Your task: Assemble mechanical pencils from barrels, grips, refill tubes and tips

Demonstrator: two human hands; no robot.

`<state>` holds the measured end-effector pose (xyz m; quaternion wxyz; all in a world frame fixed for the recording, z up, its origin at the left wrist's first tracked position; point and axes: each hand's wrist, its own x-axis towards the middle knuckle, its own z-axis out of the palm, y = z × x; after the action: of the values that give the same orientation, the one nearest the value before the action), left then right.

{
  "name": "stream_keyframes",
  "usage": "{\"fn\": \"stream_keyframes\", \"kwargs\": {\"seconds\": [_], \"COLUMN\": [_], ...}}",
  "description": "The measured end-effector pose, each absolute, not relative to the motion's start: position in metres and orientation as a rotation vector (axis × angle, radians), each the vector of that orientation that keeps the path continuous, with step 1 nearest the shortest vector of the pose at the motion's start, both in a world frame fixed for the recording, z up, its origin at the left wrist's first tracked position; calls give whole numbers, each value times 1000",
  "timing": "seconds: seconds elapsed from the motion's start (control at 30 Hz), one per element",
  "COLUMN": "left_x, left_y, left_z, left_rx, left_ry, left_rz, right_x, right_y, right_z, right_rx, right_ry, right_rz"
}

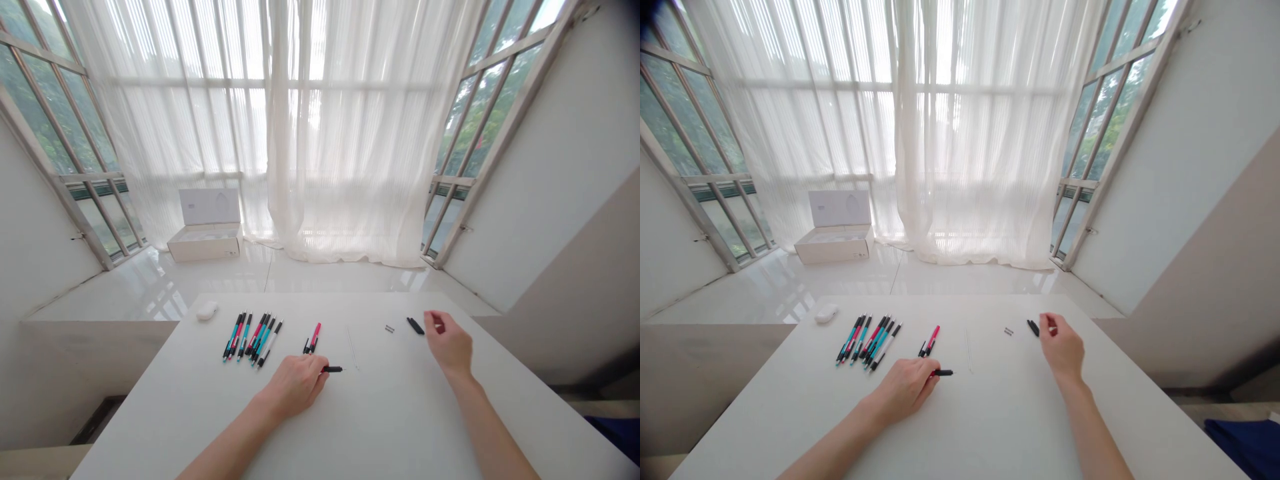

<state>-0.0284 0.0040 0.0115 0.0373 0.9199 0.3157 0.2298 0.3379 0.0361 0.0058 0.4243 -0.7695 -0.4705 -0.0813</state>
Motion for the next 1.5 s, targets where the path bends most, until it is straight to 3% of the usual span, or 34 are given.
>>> {"fn": "stream_keyframes", "kwargs": {"seconds": [0.33,0.57,0.87,1.1,1.5], "left_x": [-27,-27,-26,-26,-26], "left_y": [5,5,5,4,6], "left_z": [13,13,11,11,11], "left_rx": [2895,2895,2831,2854,2879], "left_ry": [930,934,1038,1129,1099], "left_rz": [618,600,678,653,654], "right_x": [398,399,356,242,202], "right_y": [54,59,41,12,-13], "right_z": [-20,-15,1,9,4], "right_rx": [-2347,-2318,-1936,-1304,-1342], "right_ry": [-1105,-1083,-1103,-1548,-1656], "right_rz": [9,46,143,866,802]}}
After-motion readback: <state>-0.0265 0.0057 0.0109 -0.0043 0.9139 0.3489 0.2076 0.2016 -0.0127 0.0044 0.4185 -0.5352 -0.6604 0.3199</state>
